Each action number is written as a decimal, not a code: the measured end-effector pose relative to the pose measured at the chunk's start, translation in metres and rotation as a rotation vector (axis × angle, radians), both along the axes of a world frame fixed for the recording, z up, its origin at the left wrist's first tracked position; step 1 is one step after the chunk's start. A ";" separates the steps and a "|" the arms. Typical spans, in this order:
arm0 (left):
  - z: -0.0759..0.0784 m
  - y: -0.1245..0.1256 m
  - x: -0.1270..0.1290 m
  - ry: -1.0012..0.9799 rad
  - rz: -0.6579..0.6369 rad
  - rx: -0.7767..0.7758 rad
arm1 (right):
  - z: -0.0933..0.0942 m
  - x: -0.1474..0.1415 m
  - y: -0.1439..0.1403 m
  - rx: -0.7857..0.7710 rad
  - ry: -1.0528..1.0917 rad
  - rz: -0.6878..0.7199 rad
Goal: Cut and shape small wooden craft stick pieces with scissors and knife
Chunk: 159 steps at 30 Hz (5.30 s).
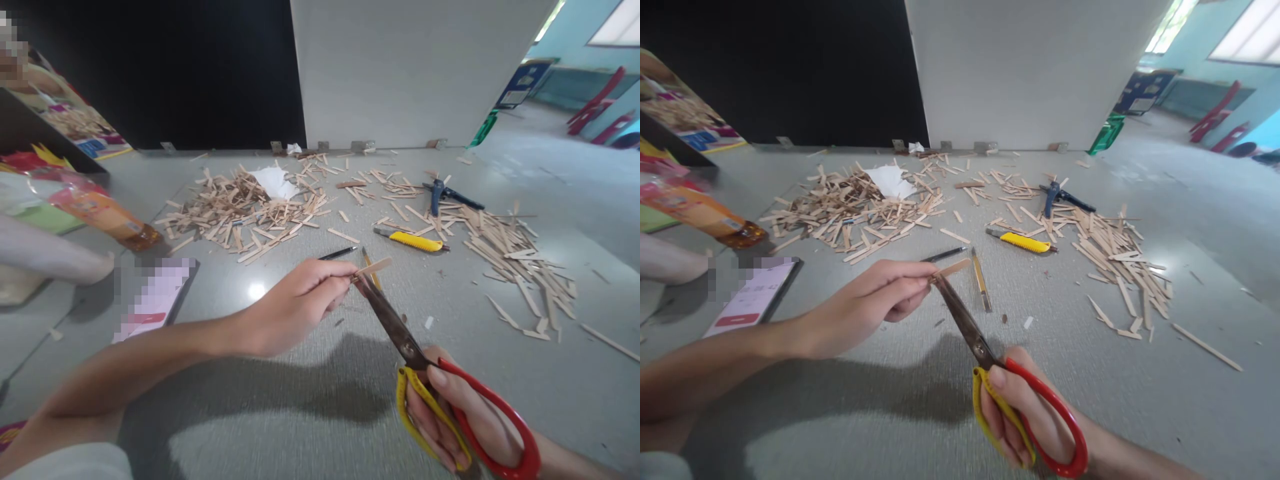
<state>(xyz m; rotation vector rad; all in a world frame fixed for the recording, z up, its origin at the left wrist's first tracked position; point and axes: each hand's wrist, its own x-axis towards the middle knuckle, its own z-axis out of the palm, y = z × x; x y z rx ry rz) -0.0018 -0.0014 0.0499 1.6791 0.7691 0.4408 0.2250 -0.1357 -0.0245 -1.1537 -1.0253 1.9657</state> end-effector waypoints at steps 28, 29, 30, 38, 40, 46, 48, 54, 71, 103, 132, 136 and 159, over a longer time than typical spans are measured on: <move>-0.009 0.009 0.004 0.272 0.010 0.233 | 0.008 -0.007 0.010 0.064 -0.492 -0.030; -0.009 0.009 0.004 0.279 0.018 0.241 | 0.007 -0.007 0.011 0.102 -0.524 -0.031; -0.010 0.008 0.004 0.284 0.023 0.249 | 0.007 -0.008 0.011 0.145 -0.554 -0.033; -0.013 0.002 0.003 0.333 0.055 0.388 | 0.001 -0.011 0.015 0.409 -0.698 -0.076; -0.015 -0.001 0.003 0.347 0.067 0.445 | 0.000 -0.012 0.015 0.462 -0.708 -0.096; -0.013 -0.001 0.003 0.288 0.234 0.596 | 0.000 -0.014 0.008 0.605 -0.703 -0.149; -0.007 0.003 0.000 0.250 0.331 0.596 | 0.000 -0.015 0.006 0.601 -0.677 -0.129; 0.003 0.000 -0.005 0.114 0.192 0.356 | -0.003 -0.008 0.008 0.544 -0.677 -0.088; 0.000 -0.007 -0.005 0.100 0.012 0.237 | -0.004 0.000 0.005 0.203 -0.125 0.006; -0.005 -0.002 0.002 0.224 -0.009 0.396 | 0.005 -0.003 0.005 0.111 -0.278 0.005; -0.001 0.008 -0.001 0.150 0.132 0.350 | -0.002 -0.001 0.008 0.457 -0.436 -0.005; -0.002 0.006 -0.003 0.135 0.117 0.278 | -0.004 -0.001 0.009 0.465 -0.425 -0.010; 0.014 0.021 -0.013 -0.045 0.088 0.156 | -0.005 0.005 0.003 0.368 -0.242 0.027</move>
